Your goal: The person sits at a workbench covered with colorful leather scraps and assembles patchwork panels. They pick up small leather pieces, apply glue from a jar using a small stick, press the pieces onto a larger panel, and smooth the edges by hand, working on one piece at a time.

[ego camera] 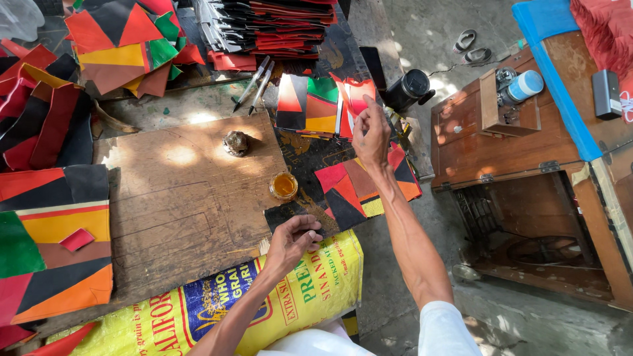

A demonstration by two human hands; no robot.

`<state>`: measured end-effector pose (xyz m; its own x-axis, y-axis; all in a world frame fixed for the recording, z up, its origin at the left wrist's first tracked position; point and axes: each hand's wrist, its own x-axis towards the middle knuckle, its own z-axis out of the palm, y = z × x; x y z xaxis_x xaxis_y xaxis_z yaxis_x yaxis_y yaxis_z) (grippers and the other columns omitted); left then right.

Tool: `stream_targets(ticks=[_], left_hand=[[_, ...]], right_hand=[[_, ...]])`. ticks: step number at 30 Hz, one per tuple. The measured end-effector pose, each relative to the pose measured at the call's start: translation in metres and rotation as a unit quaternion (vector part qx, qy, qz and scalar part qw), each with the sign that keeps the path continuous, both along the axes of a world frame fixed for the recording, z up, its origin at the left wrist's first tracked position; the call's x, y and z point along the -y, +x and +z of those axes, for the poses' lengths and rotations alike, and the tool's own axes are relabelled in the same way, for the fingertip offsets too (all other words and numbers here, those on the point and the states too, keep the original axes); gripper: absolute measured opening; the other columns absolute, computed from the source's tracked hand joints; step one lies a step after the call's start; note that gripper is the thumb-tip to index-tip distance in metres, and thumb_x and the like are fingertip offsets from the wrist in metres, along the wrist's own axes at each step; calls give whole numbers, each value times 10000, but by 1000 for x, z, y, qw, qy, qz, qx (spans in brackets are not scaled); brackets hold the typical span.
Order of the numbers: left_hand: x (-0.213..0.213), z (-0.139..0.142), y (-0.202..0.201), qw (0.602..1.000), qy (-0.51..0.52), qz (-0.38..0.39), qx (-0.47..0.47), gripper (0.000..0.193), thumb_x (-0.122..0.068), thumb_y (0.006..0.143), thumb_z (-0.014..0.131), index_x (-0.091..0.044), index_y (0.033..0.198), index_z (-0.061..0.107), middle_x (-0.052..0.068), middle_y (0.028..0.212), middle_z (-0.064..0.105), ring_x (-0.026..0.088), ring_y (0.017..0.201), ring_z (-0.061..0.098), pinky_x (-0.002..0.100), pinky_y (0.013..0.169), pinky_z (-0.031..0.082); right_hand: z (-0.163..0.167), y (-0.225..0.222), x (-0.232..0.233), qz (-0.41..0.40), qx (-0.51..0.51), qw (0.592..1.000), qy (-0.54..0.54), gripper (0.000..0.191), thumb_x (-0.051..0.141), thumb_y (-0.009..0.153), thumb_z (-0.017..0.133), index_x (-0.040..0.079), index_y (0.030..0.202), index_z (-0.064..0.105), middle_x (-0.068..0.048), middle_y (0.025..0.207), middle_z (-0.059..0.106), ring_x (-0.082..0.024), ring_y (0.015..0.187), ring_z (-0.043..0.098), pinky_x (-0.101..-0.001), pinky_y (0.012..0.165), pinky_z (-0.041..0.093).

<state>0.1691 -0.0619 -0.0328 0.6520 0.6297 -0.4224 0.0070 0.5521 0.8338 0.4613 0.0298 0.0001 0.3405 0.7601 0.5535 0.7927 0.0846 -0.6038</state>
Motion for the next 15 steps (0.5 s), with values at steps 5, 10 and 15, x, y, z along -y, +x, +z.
stream_targets(ticks=[5, 10, 15], left_hand=[[-1, 4, -2, 1000, 9, -4, 3, 332, -16, 954, 586, 38, 1282, 590, 140, 1201, 701, 185, 968, 729, 322, 820, 653], [3, 19, -7, 999, 19, -30, 30, 326, -31, 945, 603, 22, 1267, 599, 109, 1180, 711, 167, 987, 733, 319, 856, 643], [-7, 50, 2, 993, 41, -20, 106, 253, -68, 987, 621, 42, 1213, 648, 103, 1126, 726, 166, 983, 707, 329, 892, 618]], right_hand=[[7, -1, 0, 1, -14, 998, 68, 463, -134, 998, 579, -8, 1431, 473, -27, 873, 546, -89, 790, 590, -234, 689, 546], [17, -12, 12, 39, -97, 987, 124, 440, -131, 1066, 522, -8, 1473, 408, -42, 979, 551, -67, 829, 577, -237, 775, 529], [30, -37, 21, 93, -156, 970, 162, 452, -97, 1082, 509, 6, 1504, 384, -53, 1076, 516, -74, 927, 567, -307, 975, 587]])
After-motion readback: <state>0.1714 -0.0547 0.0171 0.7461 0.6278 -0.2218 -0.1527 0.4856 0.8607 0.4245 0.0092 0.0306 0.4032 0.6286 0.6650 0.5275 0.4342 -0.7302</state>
